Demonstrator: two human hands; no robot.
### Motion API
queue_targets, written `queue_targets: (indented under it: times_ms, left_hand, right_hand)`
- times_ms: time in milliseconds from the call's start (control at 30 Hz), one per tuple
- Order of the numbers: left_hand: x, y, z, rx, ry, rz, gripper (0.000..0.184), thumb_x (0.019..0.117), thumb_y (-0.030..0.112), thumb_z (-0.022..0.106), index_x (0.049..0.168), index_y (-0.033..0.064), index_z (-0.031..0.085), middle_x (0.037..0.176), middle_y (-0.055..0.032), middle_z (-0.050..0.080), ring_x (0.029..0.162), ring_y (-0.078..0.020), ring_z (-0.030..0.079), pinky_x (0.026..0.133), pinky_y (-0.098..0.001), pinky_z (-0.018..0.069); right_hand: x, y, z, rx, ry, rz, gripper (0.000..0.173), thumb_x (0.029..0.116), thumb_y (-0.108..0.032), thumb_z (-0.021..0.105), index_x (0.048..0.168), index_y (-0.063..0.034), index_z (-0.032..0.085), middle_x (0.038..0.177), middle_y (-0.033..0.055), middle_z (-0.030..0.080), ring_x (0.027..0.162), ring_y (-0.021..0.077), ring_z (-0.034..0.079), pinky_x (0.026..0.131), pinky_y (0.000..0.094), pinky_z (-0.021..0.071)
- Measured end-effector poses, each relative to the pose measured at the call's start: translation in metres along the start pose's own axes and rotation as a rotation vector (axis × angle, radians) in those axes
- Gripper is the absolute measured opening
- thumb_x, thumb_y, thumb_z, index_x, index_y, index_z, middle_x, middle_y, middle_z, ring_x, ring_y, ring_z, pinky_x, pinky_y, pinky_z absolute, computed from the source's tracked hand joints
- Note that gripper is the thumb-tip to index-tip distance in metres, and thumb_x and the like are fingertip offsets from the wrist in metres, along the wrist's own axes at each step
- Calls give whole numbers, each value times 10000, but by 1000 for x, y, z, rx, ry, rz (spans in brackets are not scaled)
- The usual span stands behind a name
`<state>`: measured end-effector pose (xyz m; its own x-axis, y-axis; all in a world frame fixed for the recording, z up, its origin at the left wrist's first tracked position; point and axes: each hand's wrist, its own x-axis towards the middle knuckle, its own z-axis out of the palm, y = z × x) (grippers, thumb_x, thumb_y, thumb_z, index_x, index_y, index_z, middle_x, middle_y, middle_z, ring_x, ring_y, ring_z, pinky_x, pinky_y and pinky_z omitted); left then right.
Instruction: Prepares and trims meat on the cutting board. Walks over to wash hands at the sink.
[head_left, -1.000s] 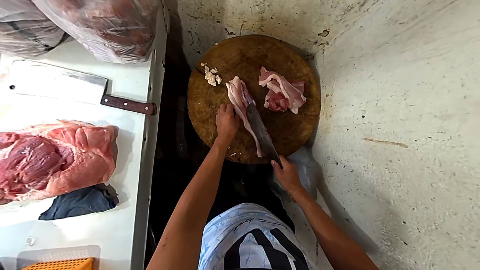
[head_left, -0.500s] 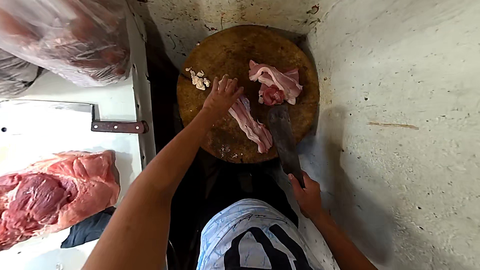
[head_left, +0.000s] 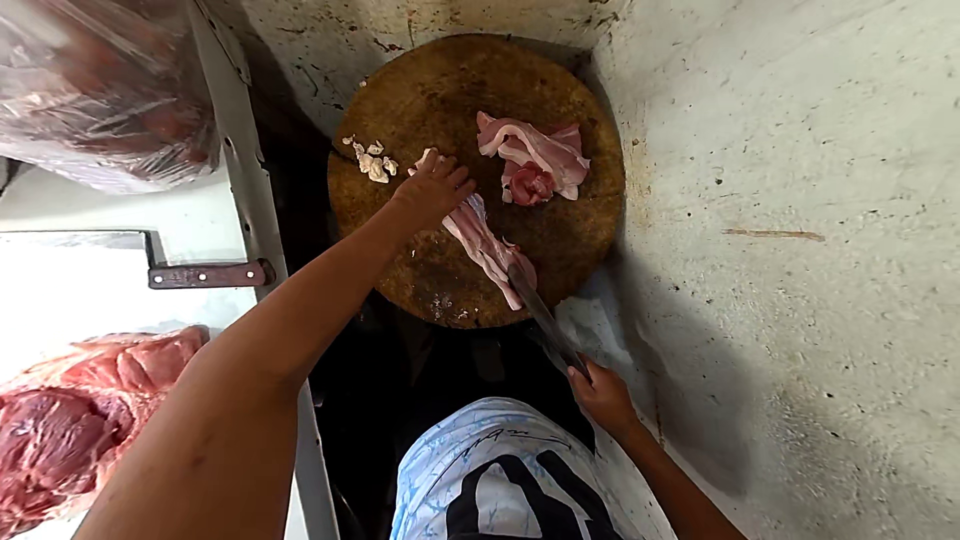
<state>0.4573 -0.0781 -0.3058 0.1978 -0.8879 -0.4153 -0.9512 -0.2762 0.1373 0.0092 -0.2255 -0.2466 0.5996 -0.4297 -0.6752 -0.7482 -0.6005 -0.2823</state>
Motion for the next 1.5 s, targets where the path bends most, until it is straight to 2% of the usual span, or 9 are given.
queue_targets:
  times_ms: [100,267,433,667,767,933,1200,1367,1500]
  left_hand:
    - [1,-7,3,29,76,49,669,761,6,822,1375,63,562,1358,-204,559,1324,-446,489,1178,-671,244]
    - [0,-5,10,66,57,69,418,831,34,766,1227,46,634,1185,-192,639,1182,-412,583,1056,-594,408]
    - [-7,9,10,10,26,-5,249,961,12,613,1209,4,614,1149,-228,650,1127,-428,635,988,-577,487]
    - [-41,54,-51,-308,-324,-396,386,904,188,721,1266,72,656,1136,-214,697,1059,-438,671,857,-677,519]
    - [-71,78,-87,-511,-298,-395,323,914,229,713,1203,85,700,1048,-186,719,1001,-396,688,860,-663,526]
    - [-121,136,-162,-644,-285,-276,385,946,226,652,1275,27,640,1185,-211,675,1135,-387,639,970,-628,485]
    - [-161,187,-267,-697,27,-400,336,898,188,647,1222,99,654,977,-81,698,896,-195,670,777,-429,545]
    - [-180,184,-260,-802,286,-608,373,840,221,688,1206,154,660,987,35,703,890,-26,660,778,-259,559]
    - [-183,171,-187,-1041,361,-745,507,830,121,766,1308,83,601,1137,-42,703,987,-94,685,874,-308,584]
  right_hand:
    - [-19,37,8,88,196,-154,447,1005,-366,546,1205,-14,735,742,118,705,633,244,661,621,481,561]
    - [-32,52,3,334,301,-40,417,960,-411,595,996,-15,723,605,19,600,491,83,556,491,311,508]
    - [11,11,-34,510,189,79,372,996,-332,622,1132,8,687,670,62,634,535,157,609,541,380,557]
    - [91,-64,-96,336,9,-118,416,1050,-389,533,1212,-24,654,879,164,679,751,290,679,731,524,568]
    - [120,-93,-109,221,-35,-210,399,1062,-376,499,1184,-35,666,947,190,690,904,351,683,824,586,531]
    - [154,-131,-110,146,-112,-270,355,1040,-263,494,1333,-119,632,1124,192,709,1075,369,681,922,607,520]
    - [166,-123,-124,147,-37,-236,393,1053,-228,464,1400,-94,592,1170,230,700,1117,413,670,940,625,504]
    - [167,-111,-123,166,-3,-233,408,1067,-245,468,1447,-140,575,1165,214,713,1108,409,679,941,631,498]
    - [167,-107,-113,194,27,-245,414,1067,-214,476,1459,-111,561,1158,229,715,1097,410,687,949,601,509]
